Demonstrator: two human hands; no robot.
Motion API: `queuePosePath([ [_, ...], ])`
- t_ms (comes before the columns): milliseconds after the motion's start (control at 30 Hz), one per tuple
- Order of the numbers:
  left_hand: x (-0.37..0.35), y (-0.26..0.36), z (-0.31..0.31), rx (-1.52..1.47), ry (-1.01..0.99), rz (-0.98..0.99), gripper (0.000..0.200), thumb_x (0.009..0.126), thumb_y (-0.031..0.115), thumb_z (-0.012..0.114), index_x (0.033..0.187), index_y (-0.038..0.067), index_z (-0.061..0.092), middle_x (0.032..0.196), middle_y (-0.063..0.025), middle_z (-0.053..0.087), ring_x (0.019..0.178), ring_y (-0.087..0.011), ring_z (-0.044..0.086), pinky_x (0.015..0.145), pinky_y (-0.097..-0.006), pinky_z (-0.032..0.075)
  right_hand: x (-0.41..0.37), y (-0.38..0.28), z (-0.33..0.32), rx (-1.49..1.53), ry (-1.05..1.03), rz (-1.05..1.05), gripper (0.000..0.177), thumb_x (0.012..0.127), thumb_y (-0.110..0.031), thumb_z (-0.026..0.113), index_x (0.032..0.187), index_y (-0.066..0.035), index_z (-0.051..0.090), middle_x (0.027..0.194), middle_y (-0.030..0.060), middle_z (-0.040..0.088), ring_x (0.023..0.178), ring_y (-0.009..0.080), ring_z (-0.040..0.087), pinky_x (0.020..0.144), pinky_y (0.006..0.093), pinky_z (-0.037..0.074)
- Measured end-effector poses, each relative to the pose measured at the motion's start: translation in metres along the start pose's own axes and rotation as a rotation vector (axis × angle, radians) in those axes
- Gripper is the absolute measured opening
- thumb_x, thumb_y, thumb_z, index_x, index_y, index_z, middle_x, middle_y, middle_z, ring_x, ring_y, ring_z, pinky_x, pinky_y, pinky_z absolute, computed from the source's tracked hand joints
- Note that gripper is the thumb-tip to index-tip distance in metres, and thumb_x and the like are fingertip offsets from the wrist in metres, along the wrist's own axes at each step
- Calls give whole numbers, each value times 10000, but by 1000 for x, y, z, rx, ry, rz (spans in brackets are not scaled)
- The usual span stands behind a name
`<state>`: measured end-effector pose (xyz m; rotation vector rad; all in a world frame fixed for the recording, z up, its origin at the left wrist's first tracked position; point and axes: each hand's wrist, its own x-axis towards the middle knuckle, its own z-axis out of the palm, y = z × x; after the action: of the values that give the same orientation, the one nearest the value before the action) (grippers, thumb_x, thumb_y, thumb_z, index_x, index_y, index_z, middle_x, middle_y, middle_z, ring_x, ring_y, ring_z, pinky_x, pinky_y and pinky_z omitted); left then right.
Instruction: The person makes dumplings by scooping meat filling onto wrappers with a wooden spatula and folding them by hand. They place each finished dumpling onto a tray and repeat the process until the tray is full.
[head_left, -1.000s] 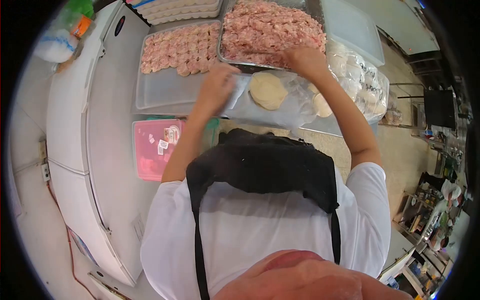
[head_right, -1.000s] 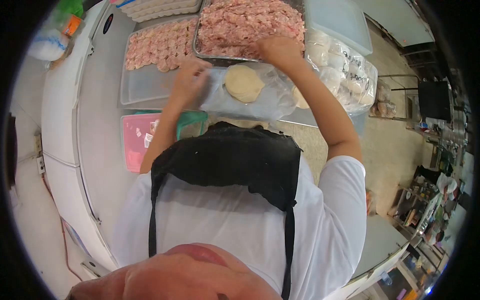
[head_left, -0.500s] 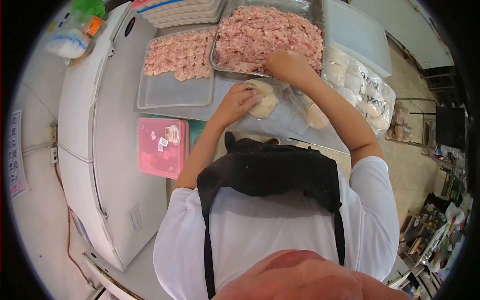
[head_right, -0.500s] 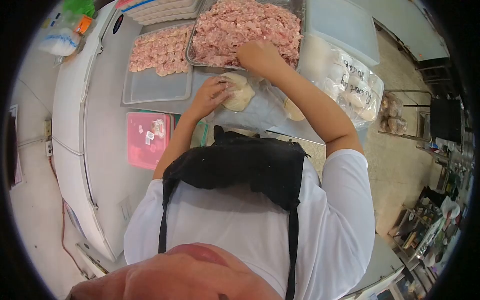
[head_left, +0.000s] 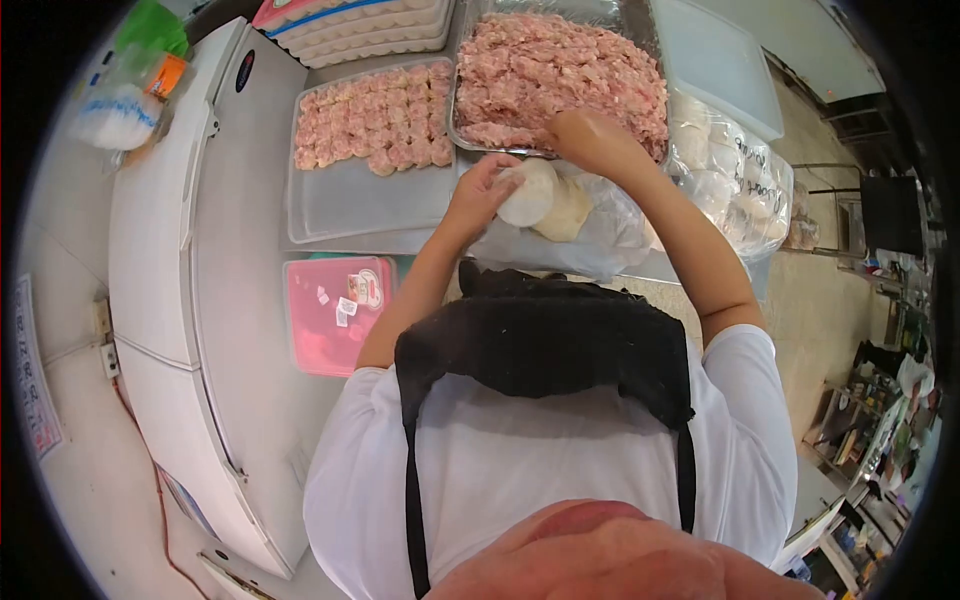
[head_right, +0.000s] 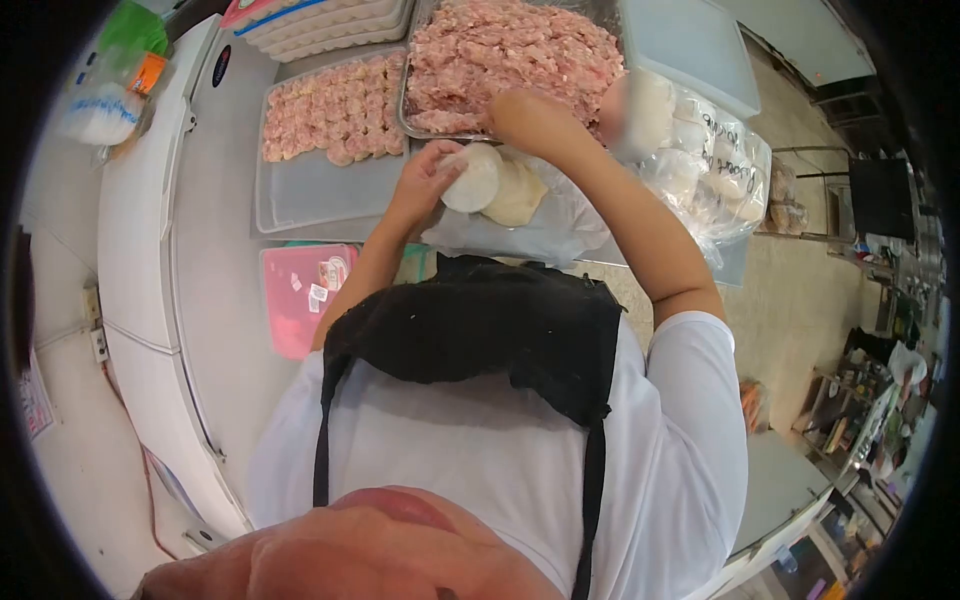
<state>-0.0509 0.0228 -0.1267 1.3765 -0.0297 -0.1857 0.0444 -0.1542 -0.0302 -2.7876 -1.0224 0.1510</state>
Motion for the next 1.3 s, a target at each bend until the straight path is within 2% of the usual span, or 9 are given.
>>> queuePosePath([
  [167,1,40,-17,394,-174,-42,322,958,236,509,1177,8,567,1057,-51,622,972,-126,570,864,-260,444,0,-19,16,49,29,-8,281,883,-228,523,808,5,662,765,194,648,713,349,645,635,439,505],
  [233,4,47,-14,11,-181,-93,322,962,246,504,1157,2,584,1029,-45,630,974,-126,573,859,-272,449,-8,0,19,320,33,37,289,911,-245,515,869,4,655,700,170,638,634,308,634,582,417,482],
  [367,28,33,4,-125,-374,-110,286,932,224,510,1136,62,626,923,-106,664,894,-170,612,830,-297,469,-35,8,-12,847,-107,379,339,959,-313,499,855,-29,651,553,-13,450,459,70,388,413,247,319],
  [467,35,50,28,1090,-496,520,275,881,167,521,1112,75,639,921,-128,656,867,-277,611,806,-361,480,-52,24,-20,924,70,469,332,965,-321,489,849,-49,642,541,-30,426,439,56,361,391,232,272],
  [600,46,55,41,820,-271,719,249,856,138,513,1046,58,654,911,-144,654,890,-304,618,781,-411,490,-74,38,-16,1143,276,514,286,964,-318,493,820,-90,590,571,-47,424,469,42,334,421,208,243],
  [700,76,52,39,603,-74,311,260,895,134,479,1080,9,612,995,-166,647,986,-296,615,854,-425,488,-85,26,-37,1394,383,598,260,960,-313,500,823,-109,585,600,-53,426,494,42,322,441,203,230],
  [800,93,83,70,-582,109,-178,310,923,127,443,1172,-40,522,1138,-193,591,1059,-335,581,929,-472,466,-91,32,-30,1483,412,468,241,958,-304,502,828,-118,583,622,-52,429,516,33,312,446,202,216],
  [967,95,135,95,-831,92,-82,597,975,411,342,1327,-70,349,1350,-266,408,1294,-432,347,1071,-614,255,-78,44,10,768,622,255,319,942,-297,536,900,8,616,740,105,574,710,216,565,660,360,444],
  [1300,92,119,90,-733,334,-120,710,926,575,293,1368,23,361,1416,-189,367,1368,-400,222,1045,-657,214,-106,66,-31,122,420,29,213,902,-222,551,947,-30,632,867,158,625,817,362,610,704,443,491],
])
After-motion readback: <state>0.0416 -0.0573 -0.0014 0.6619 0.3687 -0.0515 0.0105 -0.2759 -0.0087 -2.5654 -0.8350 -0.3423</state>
